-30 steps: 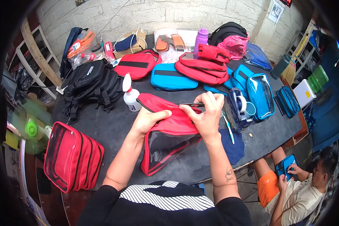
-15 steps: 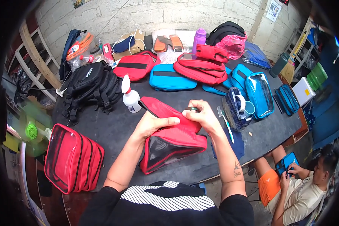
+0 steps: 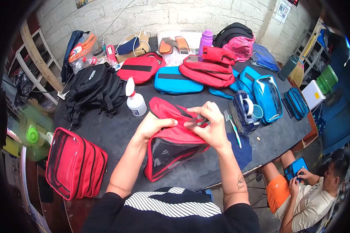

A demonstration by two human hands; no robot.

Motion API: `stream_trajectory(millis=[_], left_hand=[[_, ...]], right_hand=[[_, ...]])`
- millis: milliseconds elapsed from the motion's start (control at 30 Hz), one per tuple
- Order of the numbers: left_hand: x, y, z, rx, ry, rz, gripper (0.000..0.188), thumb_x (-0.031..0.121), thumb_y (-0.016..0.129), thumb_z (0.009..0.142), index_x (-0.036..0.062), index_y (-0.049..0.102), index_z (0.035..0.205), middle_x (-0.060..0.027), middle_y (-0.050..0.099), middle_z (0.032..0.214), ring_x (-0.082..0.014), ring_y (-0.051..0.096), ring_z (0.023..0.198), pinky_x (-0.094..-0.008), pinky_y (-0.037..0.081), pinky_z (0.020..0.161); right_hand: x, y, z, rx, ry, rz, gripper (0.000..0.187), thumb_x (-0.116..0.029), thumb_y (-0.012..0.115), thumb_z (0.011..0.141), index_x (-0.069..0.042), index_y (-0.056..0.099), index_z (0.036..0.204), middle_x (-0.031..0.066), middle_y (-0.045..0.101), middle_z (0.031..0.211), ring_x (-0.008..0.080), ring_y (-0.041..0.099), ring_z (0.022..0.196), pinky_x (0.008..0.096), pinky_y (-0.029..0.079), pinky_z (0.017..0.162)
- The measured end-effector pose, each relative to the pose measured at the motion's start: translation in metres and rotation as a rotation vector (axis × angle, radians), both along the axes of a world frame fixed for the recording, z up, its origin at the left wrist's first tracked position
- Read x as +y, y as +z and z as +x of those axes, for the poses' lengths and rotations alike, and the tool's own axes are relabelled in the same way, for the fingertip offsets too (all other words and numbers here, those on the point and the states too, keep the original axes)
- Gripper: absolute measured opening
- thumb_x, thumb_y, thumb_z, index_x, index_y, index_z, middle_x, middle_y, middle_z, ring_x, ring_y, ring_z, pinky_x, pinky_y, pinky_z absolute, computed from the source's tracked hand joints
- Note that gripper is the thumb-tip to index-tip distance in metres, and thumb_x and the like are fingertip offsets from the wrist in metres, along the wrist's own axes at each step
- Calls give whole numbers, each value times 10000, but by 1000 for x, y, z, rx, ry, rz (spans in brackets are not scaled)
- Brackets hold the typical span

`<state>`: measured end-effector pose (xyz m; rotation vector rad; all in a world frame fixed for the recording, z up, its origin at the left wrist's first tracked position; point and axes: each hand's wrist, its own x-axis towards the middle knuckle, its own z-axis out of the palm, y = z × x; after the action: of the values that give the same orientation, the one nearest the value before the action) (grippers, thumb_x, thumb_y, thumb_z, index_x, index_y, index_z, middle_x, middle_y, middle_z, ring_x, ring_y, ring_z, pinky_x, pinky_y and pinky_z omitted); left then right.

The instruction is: Clean and inspect small red storage pouches on a workbench area.

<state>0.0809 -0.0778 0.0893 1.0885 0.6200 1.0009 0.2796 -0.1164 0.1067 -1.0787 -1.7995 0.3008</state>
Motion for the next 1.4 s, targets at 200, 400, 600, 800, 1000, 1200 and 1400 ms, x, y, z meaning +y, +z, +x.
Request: stream_trajectory(millis=[200, 400, 600, 800, 1000, 1200, 1400], left_hand=[[2, -7, 5, 154, -20, 44, 68, 3, 668, 729, 12, 653, 796, 24, 612, 692, -45, 548, 613, -223, 412, 525], [1, -10, 10, 95, -15, 93, 121, 1, 685, 741, 7, 671, 861, -12, 663, 789, -82, 605, 719, -243, 478, 645], [2, -12, 7, 33, -45, 17, 206, -9, 685, 721, -15, 654, 925, -35, 664, 826, -117, 626, 736, -265, 501, 662], [9, -10, -7, 14, -131, -68, 217, -2, 691, 719, -19, 660, 932, -40, 669, 822, -120, 635, 737, -267, 516, 705], [4, -12, -2, -77, -62, -88, 235, -29, 668, 711, -8, 664, 945, -39, 673, 837, -104, 622, 719, -249, 501, 665], [5, -3, -5, -107, -142, -215, 218, -13, 704, 722, -13, 673, 938, -58, 686, 853, -126, 644, 748, -262, 514, 684], [3, -4, -6, -55, -174, -188, 194, -9, 714, 715, -26, 688, 906, -68, 687, 813, -129, 644, 718, -262, 514, 673]], right_hand=[[4, 14, -8, -324, -35, 245, 210, -40, 754, 593, -48, 625, 759, 85, 493, 675, 246, 522, 693, 367, 418, 585], [28, -2, 3, -380, -31, 289, 116, 22, 608, 706, -21, 518, 765, 136, 513, 708, 310, 513, 632, 364, 423, 590], [53, -36, 63, 250, -121, -237, 58, -87, 566, 895, -56, 556, 944, -49, 496, 797, 35, 433, 723, 185, 364, 673], [15, 10, 40, 116, 253, -442, 414, 12, 725, 683, -74, 534, 1040, -11, 483, 906, 78, 464, 824, 222, 390, 732], [-2, 21, 28, -2, 106, -365, 360, 0, 705, 713, -30, 569, 1045, 21, 532, 917, 114, 537, 870, 245, 437, 688], [9, 14, 37, -70, 206, -234, 353, 24, 713, 689, -15, 677, 1038, 55, 530, 889, 149, 543, 815, 249, 435, 672], [16, 17, 32, -69, 289, -149, 385, 109, 681, 680, -25, 701, 1041, 53, 530, 849, 149, 548, 773, 257, 448, 641]])
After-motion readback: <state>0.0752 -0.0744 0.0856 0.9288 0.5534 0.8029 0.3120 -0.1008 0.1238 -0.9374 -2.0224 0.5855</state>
